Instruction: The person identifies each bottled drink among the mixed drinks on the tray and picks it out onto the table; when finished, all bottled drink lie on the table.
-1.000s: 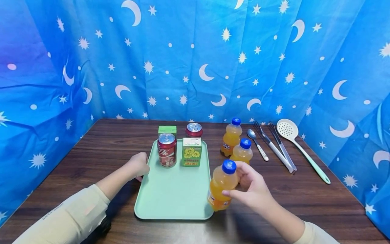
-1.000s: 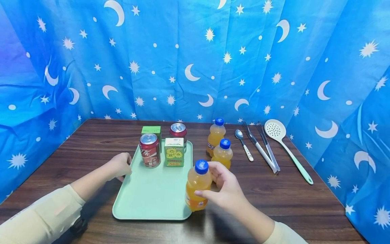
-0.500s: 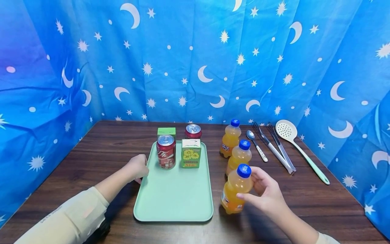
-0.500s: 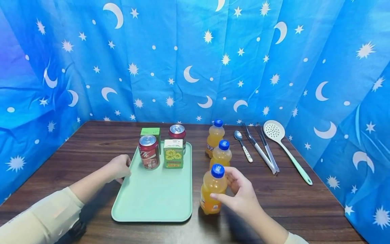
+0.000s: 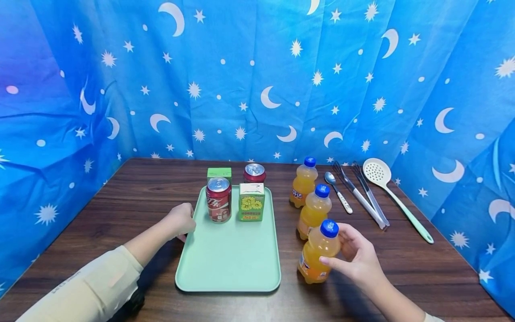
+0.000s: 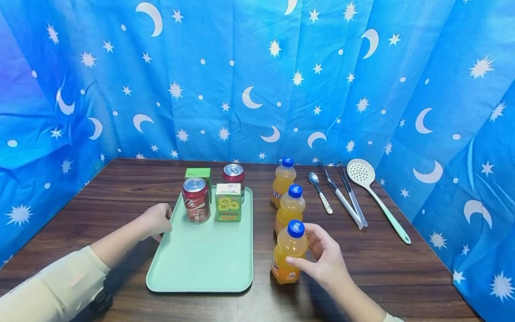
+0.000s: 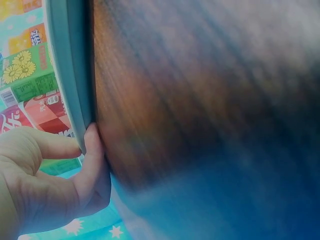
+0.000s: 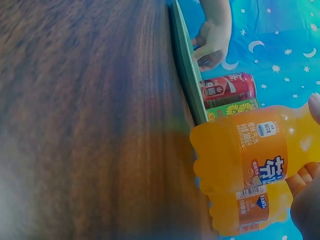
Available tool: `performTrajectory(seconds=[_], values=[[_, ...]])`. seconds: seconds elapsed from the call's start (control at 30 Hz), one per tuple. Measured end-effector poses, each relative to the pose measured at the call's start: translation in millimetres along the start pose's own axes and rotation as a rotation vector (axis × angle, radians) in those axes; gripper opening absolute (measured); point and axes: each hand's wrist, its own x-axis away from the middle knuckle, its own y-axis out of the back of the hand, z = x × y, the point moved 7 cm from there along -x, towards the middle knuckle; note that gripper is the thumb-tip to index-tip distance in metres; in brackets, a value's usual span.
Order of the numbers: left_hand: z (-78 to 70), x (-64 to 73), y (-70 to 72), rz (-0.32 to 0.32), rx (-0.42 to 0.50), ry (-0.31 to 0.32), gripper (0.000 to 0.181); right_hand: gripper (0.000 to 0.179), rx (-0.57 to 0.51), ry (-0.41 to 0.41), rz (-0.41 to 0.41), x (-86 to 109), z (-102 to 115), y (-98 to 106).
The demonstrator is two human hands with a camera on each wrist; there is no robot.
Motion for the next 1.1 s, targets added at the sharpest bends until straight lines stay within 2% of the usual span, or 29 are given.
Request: performTrajectory(seconds=[0.47,0.7,1.03,1.1], values=[[-1.0,1.3,0.9,-0.004,0.013,0.002,0.017,0.057,-0.040,0.017,0.011,-1.5,-2.2,3.7],[-0.7,1.1,-0.5,-0.013,0.018,-0.002,0.017,0.056,0.015,-0.018,0.032,-0.5,-4.3,4.9],[0.7,-1.8,1.3,0.010,0.098,0.023,0.025,0.059,0.119,0.031,0.104,-2.2,1.6,6.5],[-0.5,-1.6,3.7,0.006,0.093,0.014,0.026,0.059,0.102,0.074,0.131,-2.9,3.9,7.8]])
